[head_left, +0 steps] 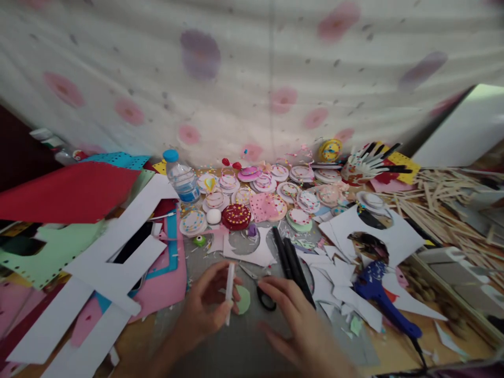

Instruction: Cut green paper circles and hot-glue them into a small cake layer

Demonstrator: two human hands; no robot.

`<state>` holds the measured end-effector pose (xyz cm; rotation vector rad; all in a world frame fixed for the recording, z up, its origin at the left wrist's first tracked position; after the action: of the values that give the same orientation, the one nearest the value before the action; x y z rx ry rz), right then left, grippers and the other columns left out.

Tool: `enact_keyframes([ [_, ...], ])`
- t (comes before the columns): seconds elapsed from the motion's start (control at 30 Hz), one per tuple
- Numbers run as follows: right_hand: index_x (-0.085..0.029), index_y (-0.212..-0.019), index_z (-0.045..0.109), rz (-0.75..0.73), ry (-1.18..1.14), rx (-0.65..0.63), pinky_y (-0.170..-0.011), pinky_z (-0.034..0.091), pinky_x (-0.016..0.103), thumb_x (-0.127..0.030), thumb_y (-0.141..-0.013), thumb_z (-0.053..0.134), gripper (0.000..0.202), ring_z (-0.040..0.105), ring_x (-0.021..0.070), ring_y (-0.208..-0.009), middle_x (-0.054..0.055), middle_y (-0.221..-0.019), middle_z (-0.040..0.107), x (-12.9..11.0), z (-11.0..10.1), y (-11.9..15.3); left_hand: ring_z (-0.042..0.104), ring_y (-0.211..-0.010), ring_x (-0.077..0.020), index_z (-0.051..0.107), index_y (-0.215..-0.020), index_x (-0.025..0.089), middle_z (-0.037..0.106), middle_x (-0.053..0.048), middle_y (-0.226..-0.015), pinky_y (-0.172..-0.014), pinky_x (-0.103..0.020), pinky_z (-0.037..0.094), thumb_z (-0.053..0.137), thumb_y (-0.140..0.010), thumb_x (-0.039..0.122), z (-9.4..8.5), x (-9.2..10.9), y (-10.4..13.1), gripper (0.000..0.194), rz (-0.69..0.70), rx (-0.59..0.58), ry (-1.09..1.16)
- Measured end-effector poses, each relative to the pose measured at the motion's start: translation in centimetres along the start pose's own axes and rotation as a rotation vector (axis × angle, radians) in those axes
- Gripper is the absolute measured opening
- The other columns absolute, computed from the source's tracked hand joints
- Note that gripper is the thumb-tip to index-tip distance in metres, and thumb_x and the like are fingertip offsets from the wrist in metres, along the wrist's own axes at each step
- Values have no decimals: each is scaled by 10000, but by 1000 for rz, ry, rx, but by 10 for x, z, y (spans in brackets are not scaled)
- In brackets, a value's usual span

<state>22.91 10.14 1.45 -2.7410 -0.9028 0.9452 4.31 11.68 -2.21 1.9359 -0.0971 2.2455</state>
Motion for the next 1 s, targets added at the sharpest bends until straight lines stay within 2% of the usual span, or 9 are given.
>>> enact_keyframes([
  [0.07,-171,-1459,268,-47,-65,-31,-1033,470,371,-241,-798,684,784,466,259,-1307,168,-1411,472,-13,7,-11,638,-770,-211,474,-1271,213,625,-130,-1058,-602,-329,561,658,-769,460,14,-4,1,589,-52,-68,56],
  [0.17,-147,-1484,177,-107,-101,-20,-1092,408,413,-178,-760,691,888,398,263,-1361,173,-1454,440,-21,11,-21,638,-919,-247,449,-1312,222,605,-136,-1170,-706,-347,570,672,-754,423,22,-6,5,634,-61,-65,21],
  [0.23,-156,-1480,187,-119,-88,-28,-1079,422,415,-126,-775,644,840,420,252,-1344,158,-1441,465,-19,15,-20,602,-1071,-285,461,-1316,229,574,-136,-1264,-810,-374,560,678,-732,322,14,-3,9,629,-29,19,-138],
  [0.33,-168,-1444,280,-98,-44,-59,-1025,472,399,-110,-818,582,697,486,242,-1285,138,-1394,518,-9,23,-11,518,-1226,-315,471,-1330,249,530,-127,-1351,-993,-461,477,663,-698,181,-9,3,19,664,21,102,-541],
  [0.5,-167,-1326,452,-124,81,-77,-937,510,416,-127,-841,557,497,584,262,-1152,126,-1238,630,4,49,0,499,-1268,-312,394,-1424,259,536,-118,-1369,-1070,-511,415,646,-745,198,-41,-7,41,726,-30,48,-996],
  [0.63,-158,-1276,500,-142,187,-45,-920,482,476,-210,-831,596,459,583,305,-1144,133,-1203,651,4,72,-3,497,-1270,-309,357,-1449,263,549,-107,-1373,-1079,-518,409,664,-774,231,-43,-14,50,742,4,18,-1109],
  [0.77,-173,-1237,519,-140,226,11,-958,421,483,-221,-855,565,388,597,289,-1113,106,-1118,687,6,78,-8,458,-1302,-303,330,-1462,249,522,-117,-1401,-1089,-510,392,652,-831,329,-37,-3,52,712,139,-12,-1134],
  [0.87,-166,-1273,494,-211,268,4,-942,417,463,-259,-847,596,447,624,278,-1052,99,-1066,698,11,75,-9,510,-1250,-254,410,-1397,256,560,-103,-1342,-1049,-440,440,561,-899,286,-51,13,57,521,190,107,-1151],
  [1.0,-153,-1274,483,-225,319,45,-929,409,448,-280,-837,605,471,637,271,-1004,100,-1041,702,19,66,-7,585,-1122,-233,543,-1215,219,625,-98,-1186,-965,-402,488,498,-918,225,-98,35,76,301,234,477,-1124],
])
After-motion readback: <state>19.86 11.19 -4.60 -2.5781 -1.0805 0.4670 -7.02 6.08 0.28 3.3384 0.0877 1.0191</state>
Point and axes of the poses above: each hand's wrist, its own y-axis away from the middle knuckle, its own z-axis out of the palm, x = y × z, the point moved 5 cm from there along -y, towards the middle knuckle
